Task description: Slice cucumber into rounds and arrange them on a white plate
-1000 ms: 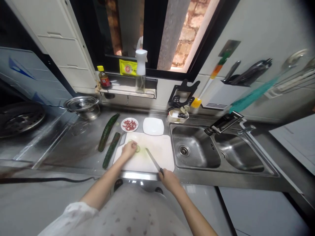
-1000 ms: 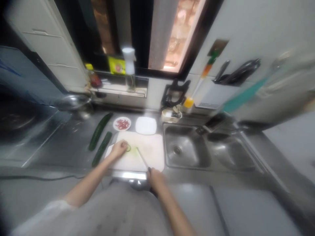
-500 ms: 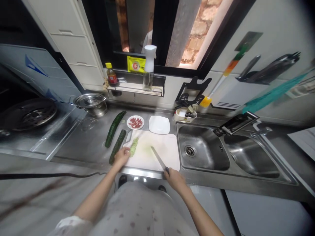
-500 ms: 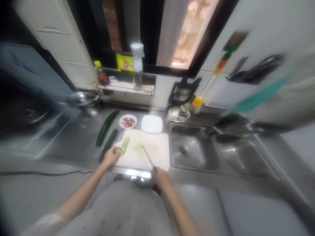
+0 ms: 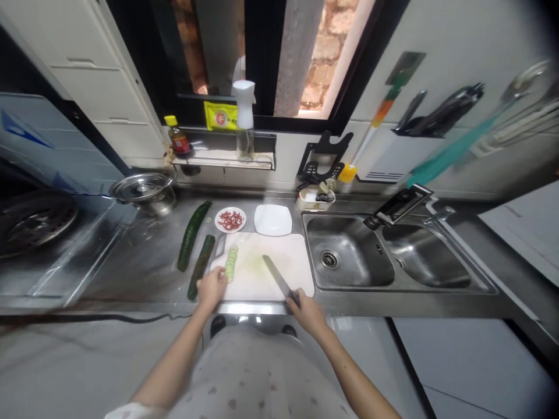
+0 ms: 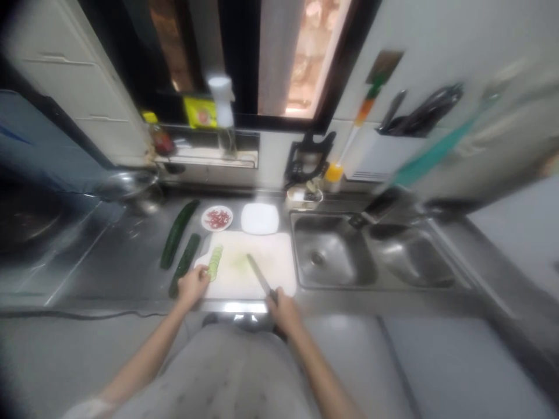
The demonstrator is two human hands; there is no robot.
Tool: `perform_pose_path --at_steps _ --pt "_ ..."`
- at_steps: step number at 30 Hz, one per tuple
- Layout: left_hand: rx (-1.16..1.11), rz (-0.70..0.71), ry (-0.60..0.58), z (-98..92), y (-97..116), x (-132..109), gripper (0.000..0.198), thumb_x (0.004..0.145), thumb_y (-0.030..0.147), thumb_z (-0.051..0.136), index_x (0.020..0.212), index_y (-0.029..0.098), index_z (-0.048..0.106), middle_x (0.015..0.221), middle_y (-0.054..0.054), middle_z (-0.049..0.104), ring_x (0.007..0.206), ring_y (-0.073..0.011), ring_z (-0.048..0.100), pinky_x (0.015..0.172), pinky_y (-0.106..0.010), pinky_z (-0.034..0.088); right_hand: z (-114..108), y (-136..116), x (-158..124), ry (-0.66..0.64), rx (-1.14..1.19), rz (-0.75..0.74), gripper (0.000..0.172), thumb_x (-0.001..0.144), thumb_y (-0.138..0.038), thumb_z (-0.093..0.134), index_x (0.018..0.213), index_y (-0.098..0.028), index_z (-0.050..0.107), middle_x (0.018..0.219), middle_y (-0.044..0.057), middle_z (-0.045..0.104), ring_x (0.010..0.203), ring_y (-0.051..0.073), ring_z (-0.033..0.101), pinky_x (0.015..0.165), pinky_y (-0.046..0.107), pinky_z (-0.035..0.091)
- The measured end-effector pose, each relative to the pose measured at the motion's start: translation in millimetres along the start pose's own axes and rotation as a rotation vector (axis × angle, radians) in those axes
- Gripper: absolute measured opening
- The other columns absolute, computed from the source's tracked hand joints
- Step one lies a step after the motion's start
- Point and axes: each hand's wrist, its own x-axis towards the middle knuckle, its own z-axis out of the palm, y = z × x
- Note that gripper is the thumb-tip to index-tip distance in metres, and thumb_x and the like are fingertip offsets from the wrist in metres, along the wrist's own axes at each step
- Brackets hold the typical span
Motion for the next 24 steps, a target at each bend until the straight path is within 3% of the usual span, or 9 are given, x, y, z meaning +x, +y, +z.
perform_pose_path --at_steps 6,14,18,24 --pt "-0.004 0.013 -0.007 1.4 -2.9 -2.1 0.03 0.082 0.029 0.051 0.109 0.026 0.063 0.099 -0.004 0.071 0.094 -0.0239 0.063 0.079 -0.033 0.039 19.6 31.8 20.6 0.33 0.311 -0.002 0.035 0.086 -0.05 0.045 0.086 -0.019 0.059 0.073 0.005 0.066 0.07 0.018 0.06 0.058 0.024 0.036" --pt "-0.009 0.009 -0.023 2.1 -1.6 -2.8 0.031 0.082 0.03 0.05 0.109 0.027 0.063 0.102 -0.004 0.07 0.098 -0.0249 0.062 0.084 -0.036 0.039 20.0 55.5 53.6 0.388 0.585 0.123 0.046 0.076 -0.058 0.052 0.084 -0.014 0.065 0.06 0.004 0.063 0.06 0.019 0.06 0.053 0.024 0.041" --pt "-0.007 -0.002 -0.027 1.9 0.0 -3.3 0.031 0.082 0.029 0.05 0.109 0.026 0.064 0.102 -0.005 0.07 0.098 -0.0254 0.062 0.085 -0.037 0.039 16.8 54.0 59.7 0.335 0.495 0.144 0.05 0.082 -0.056 0.047 0.09 -0.011 0.066 0.064 0.005 0.065 0.065 0.019 0.063 0.056 0.024 0.043" --pt "-0.025 0.022 0.032 0.1 2.6 -5.2 0.029 0.082 0.027 0.051 0.108 0.026 0.064 0.102 -0.005 0.069 0.099 -0.025 0.06 0.085 -0.037 0.038 -0.8 46.2 55.2 0.267 0.127 0.157 0.041 0.091 -0.044 0.042 0.094 -0.012 0.066 0.089 0.012 0.071 0.087 0.02 0.066 0.071 0.023 0.044"
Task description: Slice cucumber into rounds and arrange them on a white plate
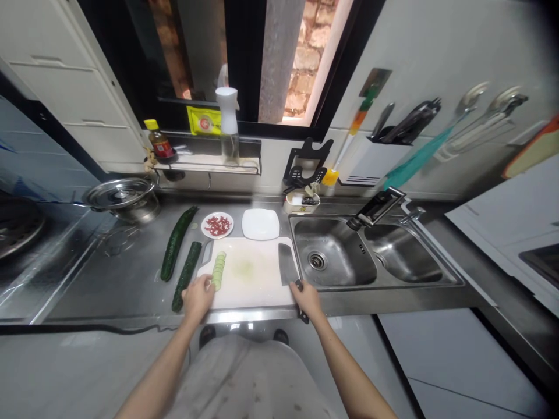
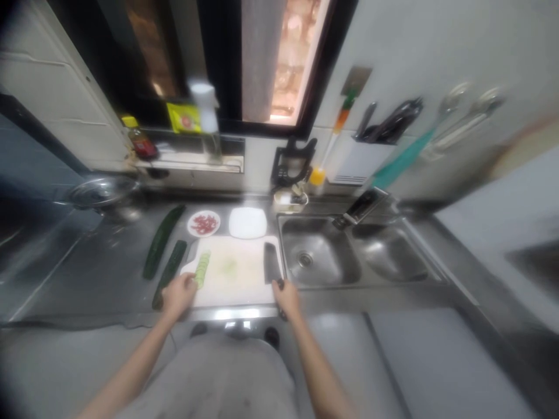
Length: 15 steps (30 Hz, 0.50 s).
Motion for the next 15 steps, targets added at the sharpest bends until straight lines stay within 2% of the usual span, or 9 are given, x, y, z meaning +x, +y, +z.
perform_pose_path --at_steps 5,10,15 --pt "-0.029 0.017 0.079 -2.4 7.5 1.5 0.026 0.082 0.028 0.053 0.105 0.025 0.065 0.11 -0.005 0.068 0.103 -0.0251 0.058 0.088 -0.037 0.037 -13.7 -7.3 -1.8 -0.071 -0.283 0.031 0.044 0.093 -0.049 0.04 0.103 -0.014 0.065 0.096 0.016 0.071 0.094 0.023 0.067 0.073 0.026 0.044" --pt "-0.067 0.064 0.091 0.7 20.0 8.1 0.024 0.082 0.03 0.053 0.101 0.024 0.066 0.108 -0.005 0.068 0.101 -0.0234 0.059 0.088 -0.034 0.039 -20.5 -10.5 1.0 -0.096 -0.367 -0.014 0.047 0.094 -0.048 0.036 0.106 -0.012 0.064 0.097 0.018 0.071 0.093 0.024 0.067 0.072 0.028 0.045" --pt "-0.118 0.12 0.084 6.7 43.1 24.8 0.022 0.081 0.027 0.054 0.1 0.025 0.066 0.103 -0.002 0.069 0.097 -0.0196 0.061 0.085 -0.029 0.041 -23.7 -11.7 3.1 -0.121 -0.395 -0.026 0.046 0.094 -0.049 0.04 0.104 -0.012 0.066 0.099 0.018 0.07 0.095 0.024 0.067 0.074 0.028 0.045"
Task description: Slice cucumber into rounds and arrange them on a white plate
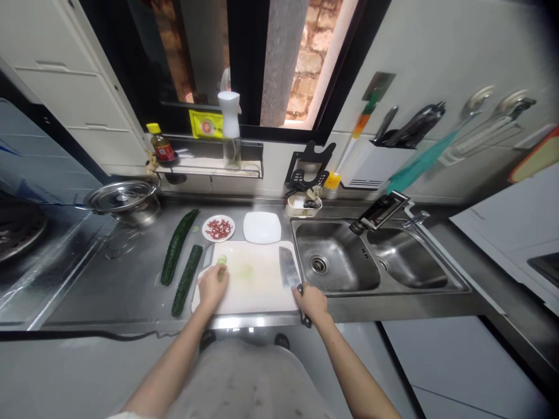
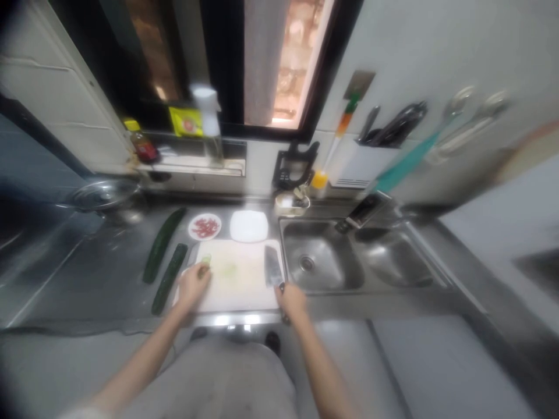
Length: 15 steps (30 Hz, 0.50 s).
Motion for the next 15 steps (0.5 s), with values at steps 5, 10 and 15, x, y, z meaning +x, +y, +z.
perform_pose_path --at_steps 5,10,15 --pt "-0.032 -0.019 -0.037 13.3 24.6 32.1 0.027 0.082 0.028 0.053 0.105 0.025 0.066 0.104 -0.003 0.07 0.098 -0.0199 0.062 0.087 -0.029 0.041 -9.7 2.1 4.0 -0.021 0.0 0.006 0.049 0.091 -0.055 0.042 0.103 -0.013 0.066 0.099 0.018 0.07 0.096 0.026 0.066 0.074 0.03 0.045" --pt "-0.086 -0.106 -0.098 24.3 41.5 63.7 0.035 0.083 0.028 0.052 0.115 0.023 0.064 0.104 -0.006 0.071 0.099 -0.0209 0.064 0.084 -0.028 0.043 -32.3 -3.9 25.8 0.054 0.074 0.005 0.048 0.092 -0.055 0.04 0.106 -0.015 0.063 0.099 0.015 0.07 0.095 0.025 0.065 0.073 0.029 0.043" --pt "-0.107 -0.143 -0.15 34.4 53.2 88.9 0.041 0.082 0.031 0.054 0.121 0.02 0.06 0.107 -0.008 0.071 0.104 -0.023 0.063 0.085 -0.028 0.044 -48.9 -23.3 67.2 0.109 0.178 -0.026 0.043 0.094 -0.05 0.039 0.107 -0.016 0.063 0.102 0.013 0.069 0.099 0.023 0.064 0.075 0.026 0.041"
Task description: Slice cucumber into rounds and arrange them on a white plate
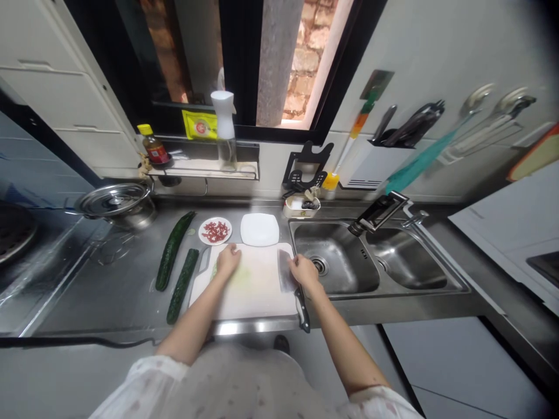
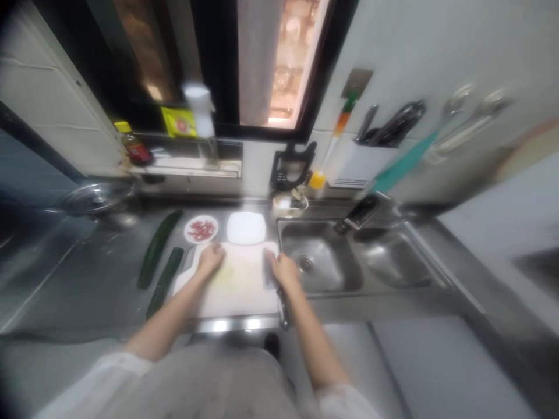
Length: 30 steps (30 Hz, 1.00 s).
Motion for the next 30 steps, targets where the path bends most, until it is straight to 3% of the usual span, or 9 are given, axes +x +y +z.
perform_pose_path --at_steps 8,12,21,30 --pt "0.064 -0.002 -0.017 13.2 18.0 32.0 0.042 0.083 0.035 0.054 0.12 0.017 0.061 0.115 -0.014 0.067 0.109 -0.0248 0.061 0.088 -0.03 0.043 2.0 -30.1 68.5 0.007 0.087 0.027 0.04 0.092 -0.037 0.046 0.12 -0.012 0.059 0.117 0.017 0.065 0.108 0.023 0.06 0.081 0.025 0.042" --pt "0.068 -0.004 -0.044 20.7 21.7 42.2 0.041 0.083 0.037 0.054 0.117 0.016 0.062 0.116 -0.015 0.067 0.109 -0.0246 0.062 0.087 -0.029 0.044 9.6 -38.9 88.9 -0.022 0.147 0.05 0.037 0.091 -0.035 0.048 0.115 -0.012 0.064 0.116 0.016 0.066 0.108 0.024 0.06 0.081 0.025 0.044" --pt "0.073 -0.043 -0.069 25.6 27.0 60.8 0.027 0.083 0.032 0.054 0.097 0.015 0.07 0.102 -0.016 0.071 0.097 -0.0267 0.067 0.08 -0.031 0.047 26.5 -52.2 118.2 -0.064 0.225 0.075 0.032 0.089 -0.028 0.051 0.109 -0.01 0.067 0.096 0.013 0.071 0.092 0.019 0.066 0.078 0.022 0.046" --pt "0.056 -0.04 -0.065 18.8 30.3 63.2 0.02 0.079 0.023 0.056 0.093 0.016 0.068 0.099 -0.012 0.071 0.093 -0.0238 0.066 0.078 -0.028 0.045 35.3 -54.5 122.1 -0.019 0.334 0.073 0.028 0.08 -0.017 0.056 0.104 -0.007 0.066 0.101 0.016 0.069 0.094 0.021 0.064 0.075 0.023 0.046"
